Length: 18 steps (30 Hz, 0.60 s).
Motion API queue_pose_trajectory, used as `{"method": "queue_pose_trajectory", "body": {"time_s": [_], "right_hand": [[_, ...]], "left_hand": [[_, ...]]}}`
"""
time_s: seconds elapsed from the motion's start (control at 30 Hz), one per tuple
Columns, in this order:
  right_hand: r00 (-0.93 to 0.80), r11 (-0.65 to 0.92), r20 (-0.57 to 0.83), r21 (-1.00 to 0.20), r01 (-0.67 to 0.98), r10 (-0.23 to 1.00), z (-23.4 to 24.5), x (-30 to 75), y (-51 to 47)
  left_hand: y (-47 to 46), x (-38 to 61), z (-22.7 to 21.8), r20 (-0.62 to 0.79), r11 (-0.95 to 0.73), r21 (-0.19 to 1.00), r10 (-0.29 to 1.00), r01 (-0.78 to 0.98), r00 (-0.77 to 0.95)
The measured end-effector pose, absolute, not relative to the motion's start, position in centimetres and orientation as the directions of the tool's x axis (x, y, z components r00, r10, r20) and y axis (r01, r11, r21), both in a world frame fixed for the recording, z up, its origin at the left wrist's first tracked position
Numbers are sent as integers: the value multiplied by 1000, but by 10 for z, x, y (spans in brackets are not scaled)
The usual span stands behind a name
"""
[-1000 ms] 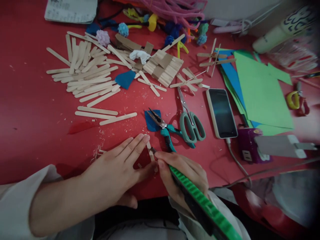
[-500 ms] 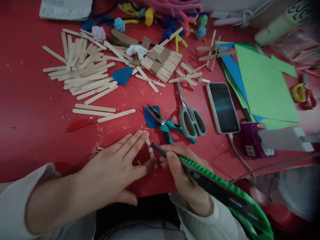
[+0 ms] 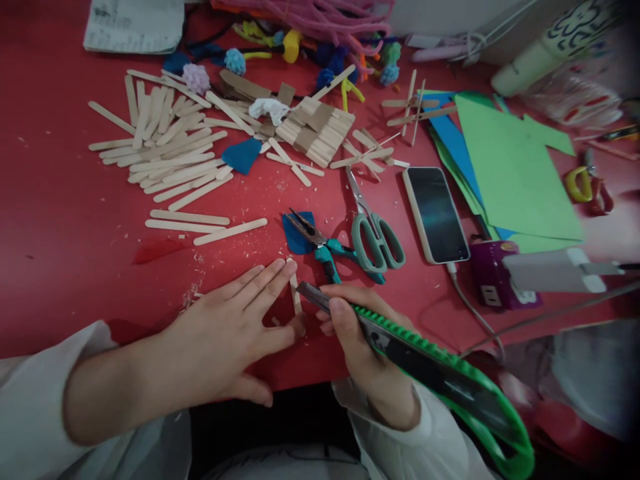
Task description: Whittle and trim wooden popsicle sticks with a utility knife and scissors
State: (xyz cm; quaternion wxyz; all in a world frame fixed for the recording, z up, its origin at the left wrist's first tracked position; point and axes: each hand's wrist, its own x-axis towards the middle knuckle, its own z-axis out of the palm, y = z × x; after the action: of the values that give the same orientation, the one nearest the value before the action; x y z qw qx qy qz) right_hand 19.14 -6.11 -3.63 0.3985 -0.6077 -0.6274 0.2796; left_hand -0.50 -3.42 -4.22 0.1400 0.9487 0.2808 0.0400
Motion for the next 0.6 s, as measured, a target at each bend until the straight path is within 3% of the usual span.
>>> {"method": "queue_pose_trajectory", "body": {"time_s": [0.27,0.6], "right_hand": [[59,235,361,-714,659,931,-42,189,-69],[11,298,434,-635,713,901,-42,191,-79]], "left_hand": [[-29,-5,-43,61,-846,294,480,444,875],[-37,1,-43,60,-867,264,452,422,890]]}}
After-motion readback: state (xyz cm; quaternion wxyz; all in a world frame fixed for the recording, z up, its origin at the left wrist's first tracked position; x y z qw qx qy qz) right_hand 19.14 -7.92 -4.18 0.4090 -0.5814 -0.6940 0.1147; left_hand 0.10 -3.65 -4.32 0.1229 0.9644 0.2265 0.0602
